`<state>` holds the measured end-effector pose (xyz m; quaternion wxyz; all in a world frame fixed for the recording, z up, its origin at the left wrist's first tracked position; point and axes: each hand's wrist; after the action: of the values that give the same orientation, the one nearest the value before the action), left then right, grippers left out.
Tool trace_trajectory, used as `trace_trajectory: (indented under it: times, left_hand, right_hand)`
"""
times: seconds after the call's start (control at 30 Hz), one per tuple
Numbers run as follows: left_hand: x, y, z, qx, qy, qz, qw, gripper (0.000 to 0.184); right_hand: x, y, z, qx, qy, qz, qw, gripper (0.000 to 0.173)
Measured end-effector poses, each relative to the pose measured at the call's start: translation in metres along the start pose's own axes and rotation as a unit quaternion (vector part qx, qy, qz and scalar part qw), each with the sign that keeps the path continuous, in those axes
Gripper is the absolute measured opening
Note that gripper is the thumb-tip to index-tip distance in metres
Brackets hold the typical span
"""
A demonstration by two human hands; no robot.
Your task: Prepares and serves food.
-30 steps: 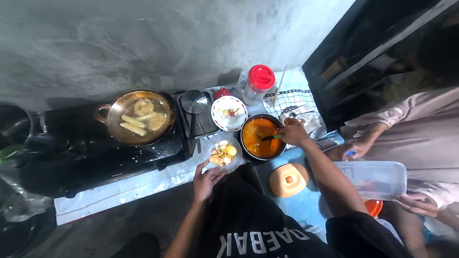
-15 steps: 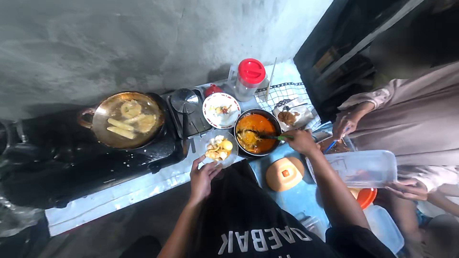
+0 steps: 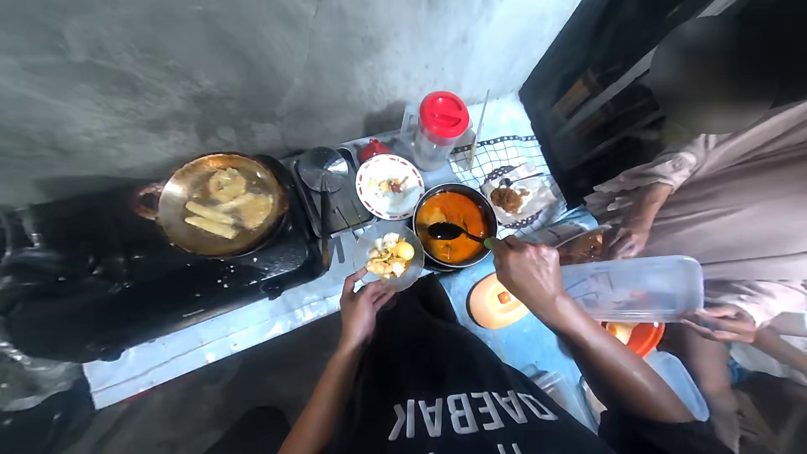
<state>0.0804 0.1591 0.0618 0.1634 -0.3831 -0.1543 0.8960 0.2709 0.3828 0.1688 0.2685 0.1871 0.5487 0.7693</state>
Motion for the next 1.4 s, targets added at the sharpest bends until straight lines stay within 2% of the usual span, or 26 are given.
trace_trajectory:
  times: [0.13,0.3,0.4,0.53,0.63,0.87,1.2,1.4]
  left_hand:
    - [0.001,-0.002,-0.001,-0.002,0.003,-0.002,1.0,0.047]
    - [0.001,0.001,0.003,-0.004,0.007,0.003,1.0,0.045]
    - [0.001,0.004,0.005,0.004,0.001,0.0,1.0,0.045]
    - [0.001,0.008,0.004,0.0,0.0,0.007,1.0,0.045]
    - [0.0,0.008,0.004,0.002,0.003,0.01,1.0,0.045]
    - [0.002,0.004,-0.001,-0.001,0.001,0.006,1.0,0.046]
    - [0.003,-0.003,0.004,0.011,-0.004,0.003,1.0,0.045]
    - [0.008,-0.014,0.008,0.009,-0.006,-0.006,1.0,0.043]
  right_hand:
    - [0.001,-0.007,-0.031,-0.047,-0.001,-0.048,0.998,0.014]
    - [0.009,-0.037,-0.05,-0.027,0.01,-0.065,0.997,0.016]
    - [0.018,-0.053,-0.047,0.028,-0.029,-0.125,0.991,0.018]
    - [0.034,-0.076,-0.017,0.148,-0.096,-0.229,0.957,0.027]
    - [0.033,-0.095,0.007,0.191,-0.096,-0.229,0.95,0.026]
    - [0.022,-0.101,0.039,0.254,-0.113,-0.216,0.936,0.024]
    - [0.008,-0.077,0.061,0.2,-0.125,-0.185,0.954,0.02]
    - [0.004,-0.078,0.069,0.223,-0.132,-0.172,0.95,0.02]
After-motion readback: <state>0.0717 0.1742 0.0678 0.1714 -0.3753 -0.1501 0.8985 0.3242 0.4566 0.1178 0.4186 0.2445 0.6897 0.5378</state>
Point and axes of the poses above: each hand's wrist, its own x-axis towards the middle knuckle, its own y-axis out of the back of the hand, z = x × y, and after that the axes turned 13 degrees about -x, right-handed
